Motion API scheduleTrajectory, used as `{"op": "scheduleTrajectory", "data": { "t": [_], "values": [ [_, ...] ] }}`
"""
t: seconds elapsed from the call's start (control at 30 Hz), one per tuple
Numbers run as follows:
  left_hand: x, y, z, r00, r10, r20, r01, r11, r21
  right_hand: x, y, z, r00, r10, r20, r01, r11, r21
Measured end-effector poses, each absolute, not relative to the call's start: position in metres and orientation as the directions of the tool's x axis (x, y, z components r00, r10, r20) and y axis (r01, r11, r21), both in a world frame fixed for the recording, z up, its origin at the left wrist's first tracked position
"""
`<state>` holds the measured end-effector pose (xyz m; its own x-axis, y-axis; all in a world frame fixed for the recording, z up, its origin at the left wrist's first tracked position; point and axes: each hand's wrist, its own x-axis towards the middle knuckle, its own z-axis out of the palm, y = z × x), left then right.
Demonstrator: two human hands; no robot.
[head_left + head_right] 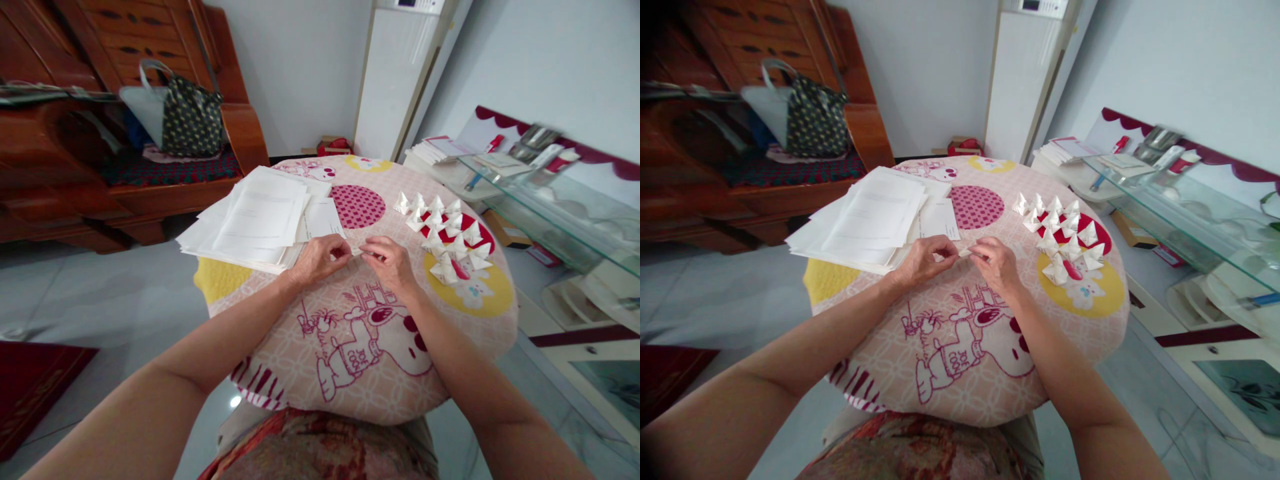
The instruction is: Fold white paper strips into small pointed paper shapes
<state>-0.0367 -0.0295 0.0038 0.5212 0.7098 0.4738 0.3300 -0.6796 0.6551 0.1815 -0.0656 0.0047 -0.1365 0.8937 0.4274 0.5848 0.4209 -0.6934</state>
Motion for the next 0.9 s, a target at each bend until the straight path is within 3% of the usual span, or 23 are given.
{"op": "scheduleTrajectory", "data": {
  "t": [0.1,0.2,0.53,0.7,0.8,0.9],
  "values": [
    [-0.034,-0.029,0.005,0.49,0.743,0.455,0.337,-0.643,0.687,0.176,-0.065,0.006,-0.194,0.846,0.496,0.677,0.481,-0.557],
    [-0.033,-0.029,0.004,0.466,0.765,0.445,0.362,-0.624,0.693,0.175,-0.064,0.005,-0.249,0.834,0.493,0.699,0.507,-0.504],
    [-0.033,-0.027,0.002,0.513,0.692,0.508,0.333,-0.706,0.625,0.178,-0.066,0.007,-0.241,0.851,0.466,0.651,0.498,-0.573],
    [-0.032,-0.038,0.007,0.665,0.545,0.511,0.366,-0.834,0.413,0.187,-0.069,0.01,-0.236,0.876,0.421,0.576,0.475,-0.665],
    [-0.027,-0.047,0.007,0.848,0.34,0.407,0.282,-0.939,0.198,0.199,-0.07,0.009,-0.121,0.965,0.231,0.526,0.259,-0.81],
    [-0.023,-0.055,0.007,0.929,0.221,0.297,0.198,-0.975,0.104,0.204,-0.069,0.005,-0.022,0.999,0.045,0.434,0.05,-0.9]
  ]
}}
